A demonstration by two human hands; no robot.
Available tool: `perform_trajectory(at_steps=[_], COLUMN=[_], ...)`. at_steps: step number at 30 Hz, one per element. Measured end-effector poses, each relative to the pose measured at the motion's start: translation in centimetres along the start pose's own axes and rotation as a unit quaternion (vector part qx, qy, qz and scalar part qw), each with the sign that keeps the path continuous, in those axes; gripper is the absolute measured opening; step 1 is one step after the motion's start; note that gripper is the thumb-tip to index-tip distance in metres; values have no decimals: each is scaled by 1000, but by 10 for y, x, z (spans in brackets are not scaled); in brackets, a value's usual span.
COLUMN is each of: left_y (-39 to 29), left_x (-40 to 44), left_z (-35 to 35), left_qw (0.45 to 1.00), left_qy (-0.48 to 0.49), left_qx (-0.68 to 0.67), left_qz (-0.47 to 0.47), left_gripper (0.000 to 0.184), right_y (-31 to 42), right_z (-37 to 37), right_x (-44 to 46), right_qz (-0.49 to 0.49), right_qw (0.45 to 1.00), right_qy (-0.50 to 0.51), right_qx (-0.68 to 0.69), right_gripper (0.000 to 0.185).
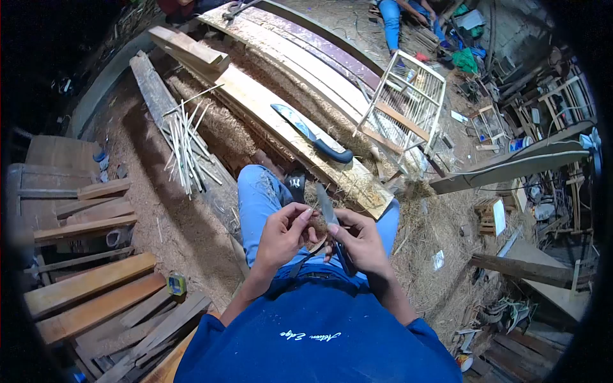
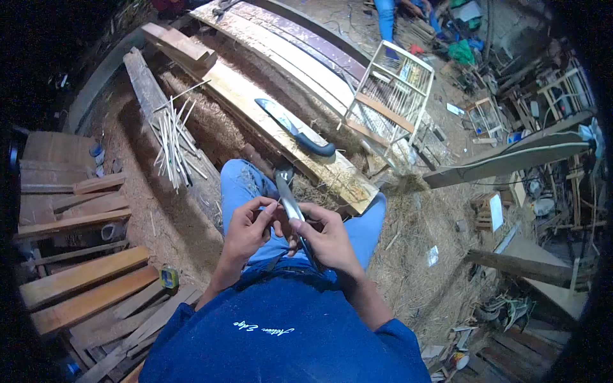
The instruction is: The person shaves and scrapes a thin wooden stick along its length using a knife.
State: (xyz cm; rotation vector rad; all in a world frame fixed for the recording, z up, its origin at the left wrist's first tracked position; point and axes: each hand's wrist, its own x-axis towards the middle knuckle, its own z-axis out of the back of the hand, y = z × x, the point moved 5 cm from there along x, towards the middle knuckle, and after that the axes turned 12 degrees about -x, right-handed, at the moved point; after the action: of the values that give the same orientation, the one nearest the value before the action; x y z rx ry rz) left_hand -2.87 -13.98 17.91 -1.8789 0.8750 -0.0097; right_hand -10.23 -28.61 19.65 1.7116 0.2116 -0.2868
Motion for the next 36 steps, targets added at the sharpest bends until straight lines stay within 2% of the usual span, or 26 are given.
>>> perform_trajectory(at_steps=[3, 6, 8, 11, 12, 13, 15, 21, 25, 30, 36], left_y=[0, 3, -3, -3, 1, 3, 1, -21, -15, -11, -10], left_x=[2, 2, -1, -6, -5, -7, -11, -24, -29, -31, -31], left_z=[-8, -14, -24, -36, -36, -33, -28, -40, -40, -39, -40], left_qw=[999, 998, 994, 990, 990, 991, 982, 967, 974, 964, 960], left_qy=[30, 52, 64, 111, 132, 131, 98, 92, 111, 108, 107], left_qx=[12, 28, 90, 81, 35, 34, 159, 238, 196, 242, 252], left_qz=[-13, 23, 18, 39, 21, 21, -4, -9, -15, -33, -54], left_gripper=[20, 20, 18, 19, 20, 20, 17, 17, 16, 16, 16], right_y=[5, 13, 16, 21, 21, 21, 17, 18, 14, 12, 13], right_z=[2, 3, 7, 8, 8, 9, 8, 0, -2, -1, 0], right_x=[-8, -15, -16, -21, -22, -23, -27, -38, -48, -54, -56], right_qz=[-4, -35, -32, -35, -39, -40, -56, -96, -106, -126, -107], right_qw=[999, 997, 996, 995, 995, 995, 989, 986, 988, 987, 992], right_qy=[13, 17, 22, 39, 49, 49, 82, 91, 71, 54, 24], right_qx=[48, 71, 81, 85, 79, 80, 107, 99, 87, 86, 64], right_gripper=[40, 51, 53, 56, 56, 56, 53, 49, 46, 42, 40])
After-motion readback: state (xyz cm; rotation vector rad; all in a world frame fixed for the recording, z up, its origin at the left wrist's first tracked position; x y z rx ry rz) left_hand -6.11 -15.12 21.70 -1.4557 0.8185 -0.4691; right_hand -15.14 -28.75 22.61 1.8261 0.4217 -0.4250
